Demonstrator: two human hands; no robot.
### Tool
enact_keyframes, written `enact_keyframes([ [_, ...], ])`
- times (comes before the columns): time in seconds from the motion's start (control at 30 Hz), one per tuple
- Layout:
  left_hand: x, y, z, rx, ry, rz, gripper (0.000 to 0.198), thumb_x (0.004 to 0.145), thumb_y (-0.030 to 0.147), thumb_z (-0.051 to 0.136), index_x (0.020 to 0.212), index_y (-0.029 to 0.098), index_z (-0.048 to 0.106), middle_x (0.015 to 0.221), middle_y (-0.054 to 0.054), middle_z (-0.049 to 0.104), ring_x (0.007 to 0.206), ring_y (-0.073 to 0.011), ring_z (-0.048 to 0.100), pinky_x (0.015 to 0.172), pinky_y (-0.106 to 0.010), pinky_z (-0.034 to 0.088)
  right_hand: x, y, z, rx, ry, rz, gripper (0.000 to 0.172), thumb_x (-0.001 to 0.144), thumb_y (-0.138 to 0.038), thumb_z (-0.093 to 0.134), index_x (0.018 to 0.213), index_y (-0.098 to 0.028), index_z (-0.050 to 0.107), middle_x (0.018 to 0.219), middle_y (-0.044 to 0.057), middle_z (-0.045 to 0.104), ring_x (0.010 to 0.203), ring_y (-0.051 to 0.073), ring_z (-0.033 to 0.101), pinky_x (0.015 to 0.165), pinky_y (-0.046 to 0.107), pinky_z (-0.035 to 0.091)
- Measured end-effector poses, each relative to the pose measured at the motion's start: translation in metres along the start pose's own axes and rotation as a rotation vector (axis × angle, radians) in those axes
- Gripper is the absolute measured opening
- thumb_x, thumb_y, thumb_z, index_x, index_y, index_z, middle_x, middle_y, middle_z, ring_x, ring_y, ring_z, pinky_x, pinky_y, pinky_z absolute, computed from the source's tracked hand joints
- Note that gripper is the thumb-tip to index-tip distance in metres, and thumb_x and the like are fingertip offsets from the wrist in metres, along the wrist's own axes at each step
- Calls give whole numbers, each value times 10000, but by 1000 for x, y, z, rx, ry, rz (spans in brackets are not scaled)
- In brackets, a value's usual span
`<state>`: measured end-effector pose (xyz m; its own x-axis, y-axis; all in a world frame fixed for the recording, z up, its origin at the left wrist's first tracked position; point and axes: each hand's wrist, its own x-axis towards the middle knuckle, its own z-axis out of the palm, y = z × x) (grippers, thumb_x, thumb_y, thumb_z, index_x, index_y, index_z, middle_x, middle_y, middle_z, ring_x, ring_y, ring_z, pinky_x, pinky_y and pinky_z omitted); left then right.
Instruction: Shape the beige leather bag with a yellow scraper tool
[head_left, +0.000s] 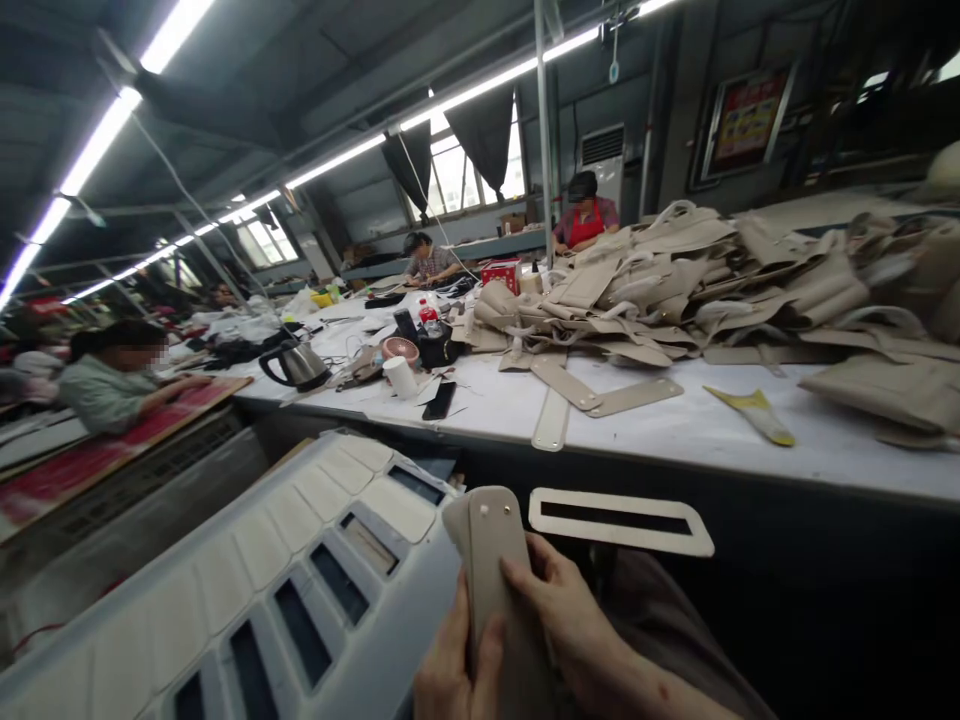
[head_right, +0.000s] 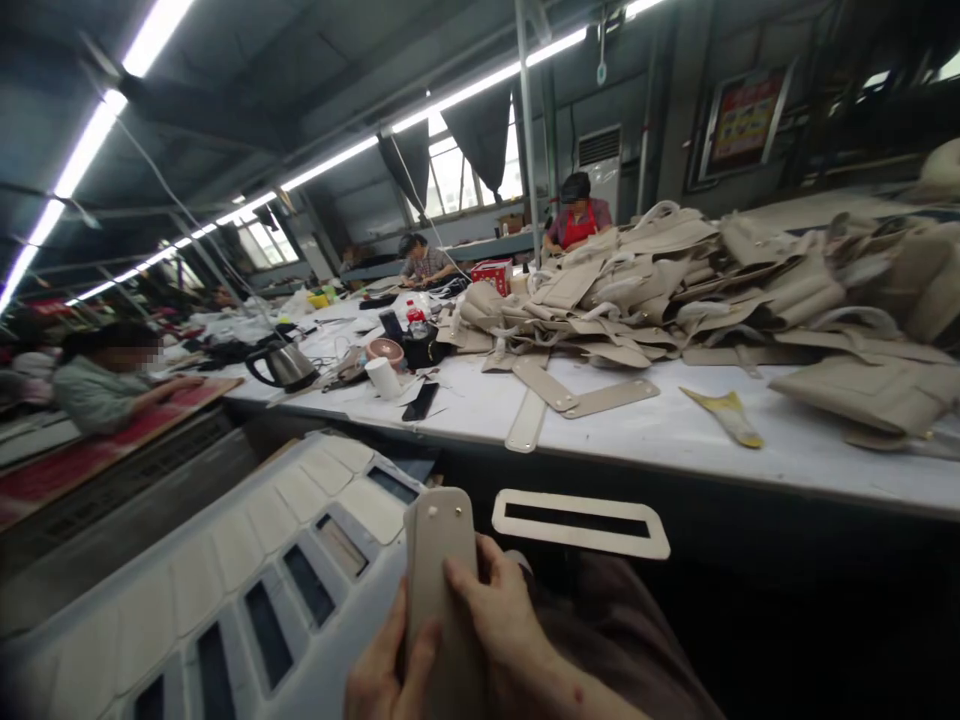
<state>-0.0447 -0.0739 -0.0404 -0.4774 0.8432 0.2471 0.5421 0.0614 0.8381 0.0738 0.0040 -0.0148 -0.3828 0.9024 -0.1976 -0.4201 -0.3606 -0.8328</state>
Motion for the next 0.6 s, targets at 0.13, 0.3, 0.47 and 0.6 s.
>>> enact_keyframes([
  [0.13,26,-1,7,53,197,96,456,913,451,516,1258,174,626,1206,-116,656,1102,-273,622,924,-375,512,13,-2,3,-304,27,-176,390,800,-444,672,1069,-163,648,1054,97,696,946,249,629,821,340,488],
  [0.3,43,-3,9,-13,215,124,335,898,449,566,1009,178,729,865,-57,653,788,-190,630,730,-274,508,19,-1,6,-543,117,-295,197,862,-368,590,871,-181,652,874,54,669,813,215,605,717,309,461],
  [0.47,49,-6,13,-116,140,-7,360,860,502,596,778,175,719,735,-24,619,693,-171,588,661,-256,480,25,4,7,-574,142,-325,219,887,-351,526,748,-191,580,820,48,638,778,202,579,694,297,432],
  [0.6,48,-12,16,-189,119,-144,401,841,543,605,754,164,701,734,-17,619,686,-166,578,649,-252,471,29,9,6,-620,154,-329,267,891,-356,503,679,-195,529,779,44,617,738,192,562,664,292,417],
])
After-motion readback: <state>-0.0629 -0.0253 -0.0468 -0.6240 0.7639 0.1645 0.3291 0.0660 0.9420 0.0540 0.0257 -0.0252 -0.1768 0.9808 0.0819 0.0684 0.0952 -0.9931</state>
